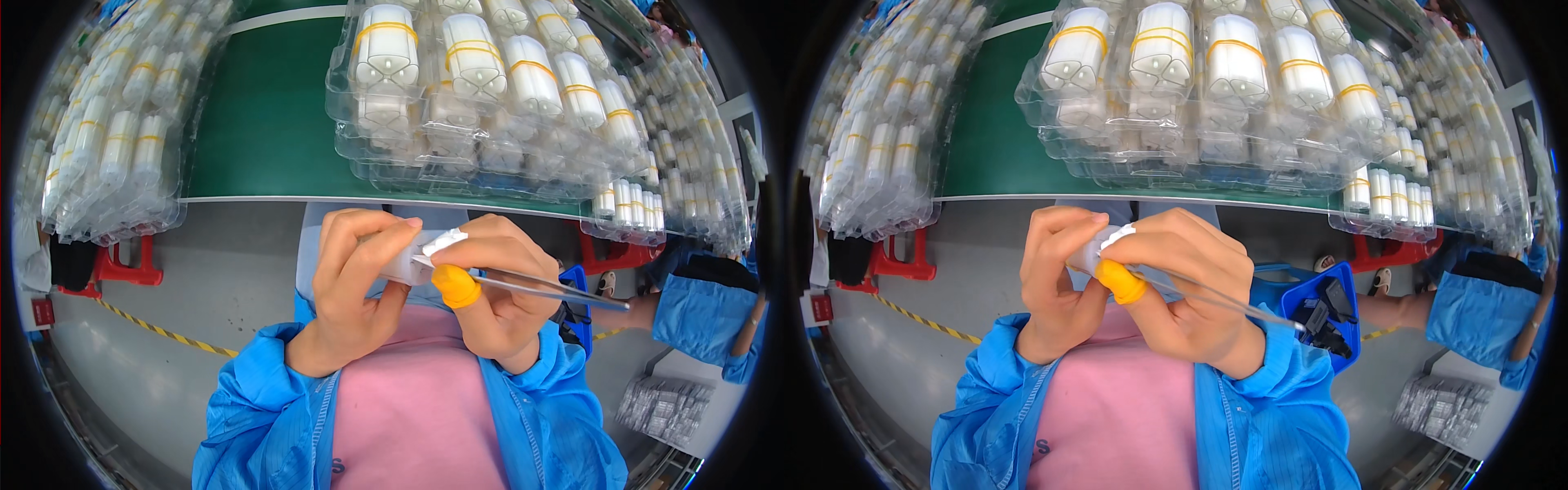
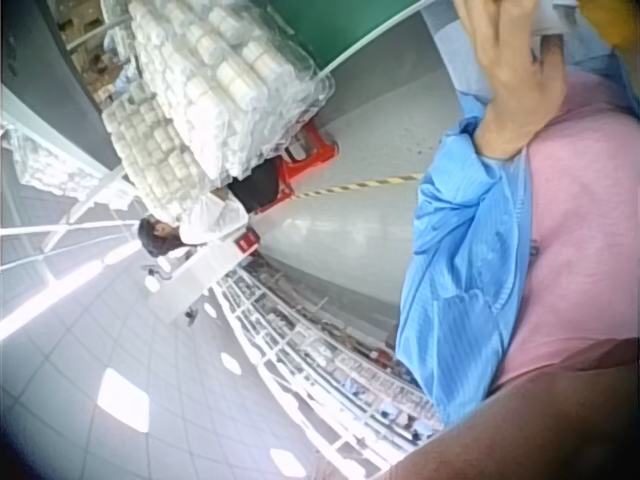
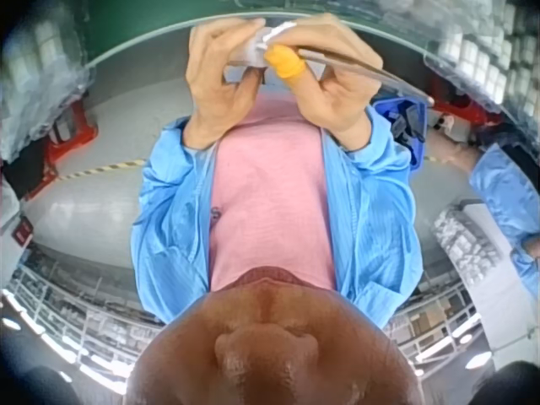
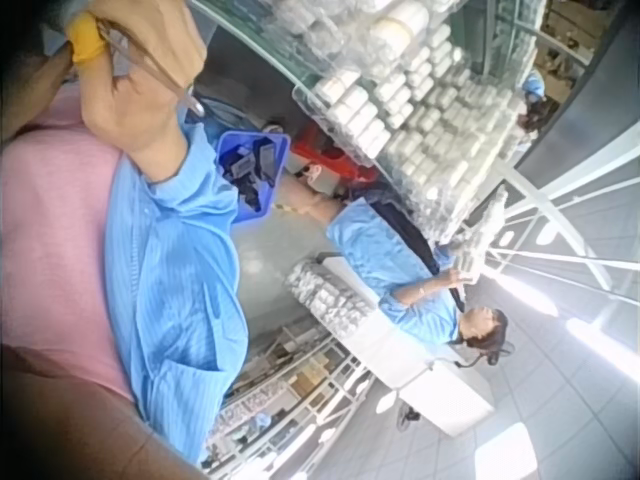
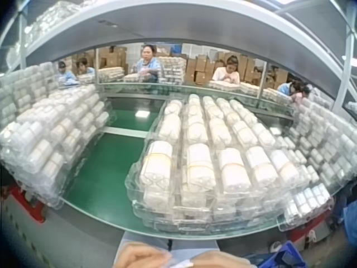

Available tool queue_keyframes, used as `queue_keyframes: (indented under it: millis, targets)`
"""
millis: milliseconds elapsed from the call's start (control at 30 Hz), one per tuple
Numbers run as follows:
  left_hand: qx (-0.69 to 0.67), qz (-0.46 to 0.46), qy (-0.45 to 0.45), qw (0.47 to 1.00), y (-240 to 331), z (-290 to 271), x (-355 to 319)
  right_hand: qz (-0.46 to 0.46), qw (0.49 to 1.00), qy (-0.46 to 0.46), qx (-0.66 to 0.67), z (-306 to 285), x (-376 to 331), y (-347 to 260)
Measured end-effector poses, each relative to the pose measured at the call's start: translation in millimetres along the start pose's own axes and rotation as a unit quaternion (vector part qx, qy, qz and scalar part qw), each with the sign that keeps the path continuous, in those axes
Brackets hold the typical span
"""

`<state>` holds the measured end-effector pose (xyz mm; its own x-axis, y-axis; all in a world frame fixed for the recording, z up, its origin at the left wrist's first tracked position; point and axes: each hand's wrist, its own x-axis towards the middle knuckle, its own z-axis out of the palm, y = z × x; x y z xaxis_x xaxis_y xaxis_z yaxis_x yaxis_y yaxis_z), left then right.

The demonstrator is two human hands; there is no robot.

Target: Manually assemble and inspect cylindrical electronic components using tweezers on a factory production line.

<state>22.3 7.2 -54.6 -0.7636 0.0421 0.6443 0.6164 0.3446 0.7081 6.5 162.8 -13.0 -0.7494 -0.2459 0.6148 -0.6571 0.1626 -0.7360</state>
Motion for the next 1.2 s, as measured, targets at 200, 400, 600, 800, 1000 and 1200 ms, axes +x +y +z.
queue_keyframes:
  millis: [200, 400, 600, 800, 1000, 1200]
  targets:
    - [-0.089, -0.042, -0.036, 0.995, 1, -3, 0, 0.001, 0.989, 0.067, 0.131, 3, -10, 12]
    - [-0.103, -0.028, -0.053, 0.993, -1, -6, 0, -0.010, 0.989, 0.072, 0.132, 5, -10, 12]
    - [-0.106, -0.045, 0.010, 0.993, 3, -1, 2, -0.033, 0.990, 0.066, 0.121, 7, -6, 11]
    - [-0.089, -0.049, 0.008, 0.995, 3, -1, 1, -0.035, 0.995, 0.057, 0.069, 7, -5, 11]
    - [-0.078, -0.049, 0.003, 0.996, 3, -3, 0, -0.022, 0.998, 0.042, 0.047, 5, -1, 6]
    - [0.066, 0.078, -0.038, 0.994, -9, -9, 6, 0.060, 0.995, -0.017, 0.075, -1, 10, 1]
